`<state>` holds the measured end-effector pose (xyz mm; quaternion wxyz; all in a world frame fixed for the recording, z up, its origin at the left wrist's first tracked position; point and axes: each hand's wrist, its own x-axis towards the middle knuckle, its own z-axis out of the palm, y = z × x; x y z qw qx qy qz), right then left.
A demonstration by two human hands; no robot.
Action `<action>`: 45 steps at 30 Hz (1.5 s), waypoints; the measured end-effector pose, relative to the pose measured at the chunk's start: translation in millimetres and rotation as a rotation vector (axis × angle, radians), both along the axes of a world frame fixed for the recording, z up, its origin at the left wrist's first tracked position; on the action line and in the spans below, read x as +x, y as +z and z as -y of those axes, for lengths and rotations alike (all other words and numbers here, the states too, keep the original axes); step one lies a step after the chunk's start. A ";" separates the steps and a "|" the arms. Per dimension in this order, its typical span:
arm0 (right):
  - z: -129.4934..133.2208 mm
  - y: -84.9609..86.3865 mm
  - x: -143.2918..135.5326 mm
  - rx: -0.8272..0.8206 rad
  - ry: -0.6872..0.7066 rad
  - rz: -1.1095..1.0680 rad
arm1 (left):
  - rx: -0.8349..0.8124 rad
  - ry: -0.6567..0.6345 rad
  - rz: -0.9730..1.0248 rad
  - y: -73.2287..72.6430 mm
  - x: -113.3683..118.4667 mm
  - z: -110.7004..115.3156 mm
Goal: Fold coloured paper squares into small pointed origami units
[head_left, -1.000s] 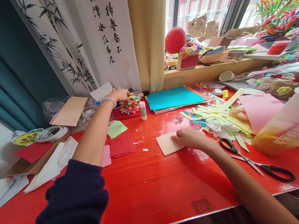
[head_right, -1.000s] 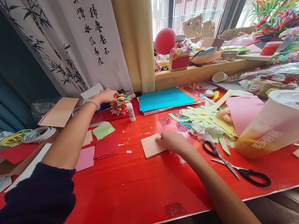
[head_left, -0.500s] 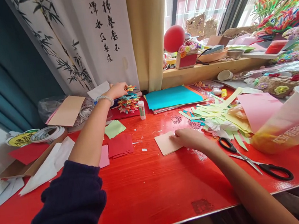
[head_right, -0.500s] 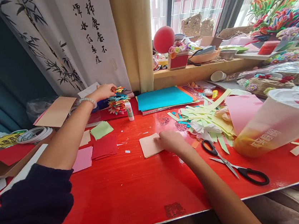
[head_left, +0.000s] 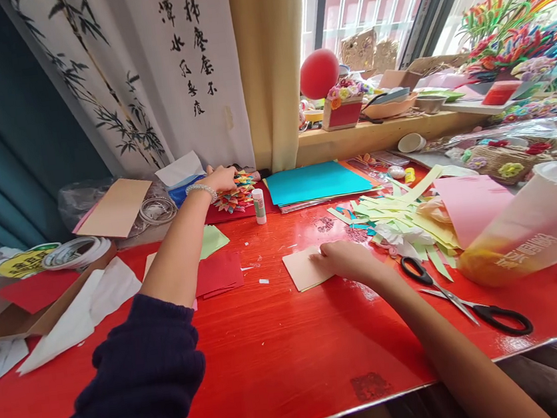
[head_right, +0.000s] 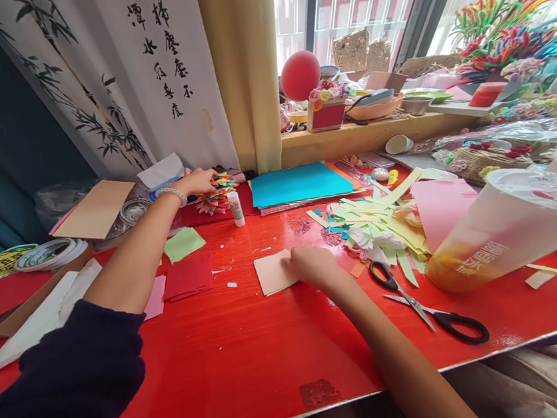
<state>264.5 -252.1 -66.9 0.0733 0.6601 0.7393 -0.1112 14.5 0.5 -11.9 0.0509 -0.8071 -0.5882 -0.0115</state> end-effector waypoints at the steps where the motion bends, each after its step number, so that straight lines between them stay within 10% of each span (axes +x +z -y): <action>1: 0.0 0.1 -0.2 -0.001 0.000 0.000 | 0.004 0.002 0.000 -0.7 -0.2 -0.9; 45: -2.2 -4.6 1.3 0.019 0.024 0.035 | -0.006 -0.032 -0.128 -11.8 -11.4 -1.9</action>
